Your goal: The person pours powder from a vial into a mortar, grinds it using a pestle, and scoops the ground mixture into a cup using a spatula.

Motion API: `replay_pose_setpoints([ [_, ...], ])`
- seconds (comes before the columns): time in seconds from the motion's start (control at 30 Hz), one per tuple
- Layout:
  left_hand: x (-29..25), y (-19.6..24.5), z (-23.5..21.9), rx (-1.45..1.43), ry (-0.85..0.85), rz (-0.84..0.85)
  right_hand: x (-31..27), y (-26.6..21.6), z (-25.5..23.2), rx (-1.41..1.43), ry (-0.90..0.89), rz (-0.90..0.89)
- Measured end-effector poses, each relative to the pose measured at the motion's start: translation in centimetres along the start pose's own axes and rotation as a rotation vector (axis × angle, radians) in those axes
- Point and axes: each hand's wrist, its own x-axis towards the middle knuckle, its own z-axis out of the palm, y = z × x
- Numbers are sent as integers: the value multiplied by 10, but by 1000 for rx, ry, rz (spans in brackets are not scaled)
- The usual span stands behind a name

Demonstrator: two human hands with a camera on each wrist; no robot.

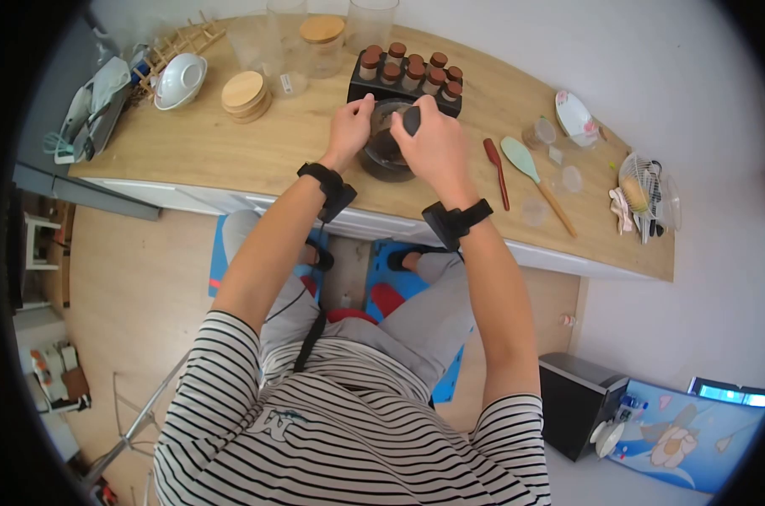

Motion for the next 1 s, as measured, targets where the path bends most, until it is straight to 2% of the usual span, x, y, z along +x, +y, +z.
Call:
replay_pose_setpoints([
  [0.1, 1, -1, 1, -11, 0, -1, -3, 2, 16, -51, 40, -238],
  [0.2, -1, -1, 1, -21, 6, 2, 15, 9, 21, -78, 97, -148],
  [0.23, -1, -1, 0, -19, 8, 1, 19, 11, 19, -102, 32, -15],
  [0.4, 2, -2, 0, 15, -5, -5, 0, -4, 16, -210, -39, -191],
  [0.47, -3, 0, 0, 16, 13, 3, 4, 15, 23, -19, 106, -114],
  [0.5, -3, -2, 1, 2, 23, -4, 9, 22, 22, 15, 73, 61],
  [0.57, -1, 1, 1, -12, 32, 3, 11, 33, 18, 65, 56, 110],
  [0.63, 1, 3, -3, 83, -48, -41, 13, 37, 17, 104, 46, 200],
  [0.8, -1, 4, -3, 59, -43, -60, 1, 22, -9, 164, 12, 191],
  [0.87, 0, 2, -2, 41, -35, -59, -4, 18, -11, 42, -3, -28],
  [1.0, 0, -1, 2, 11, 42, 28, -5, 7, 1, -81, -46, -150],
])
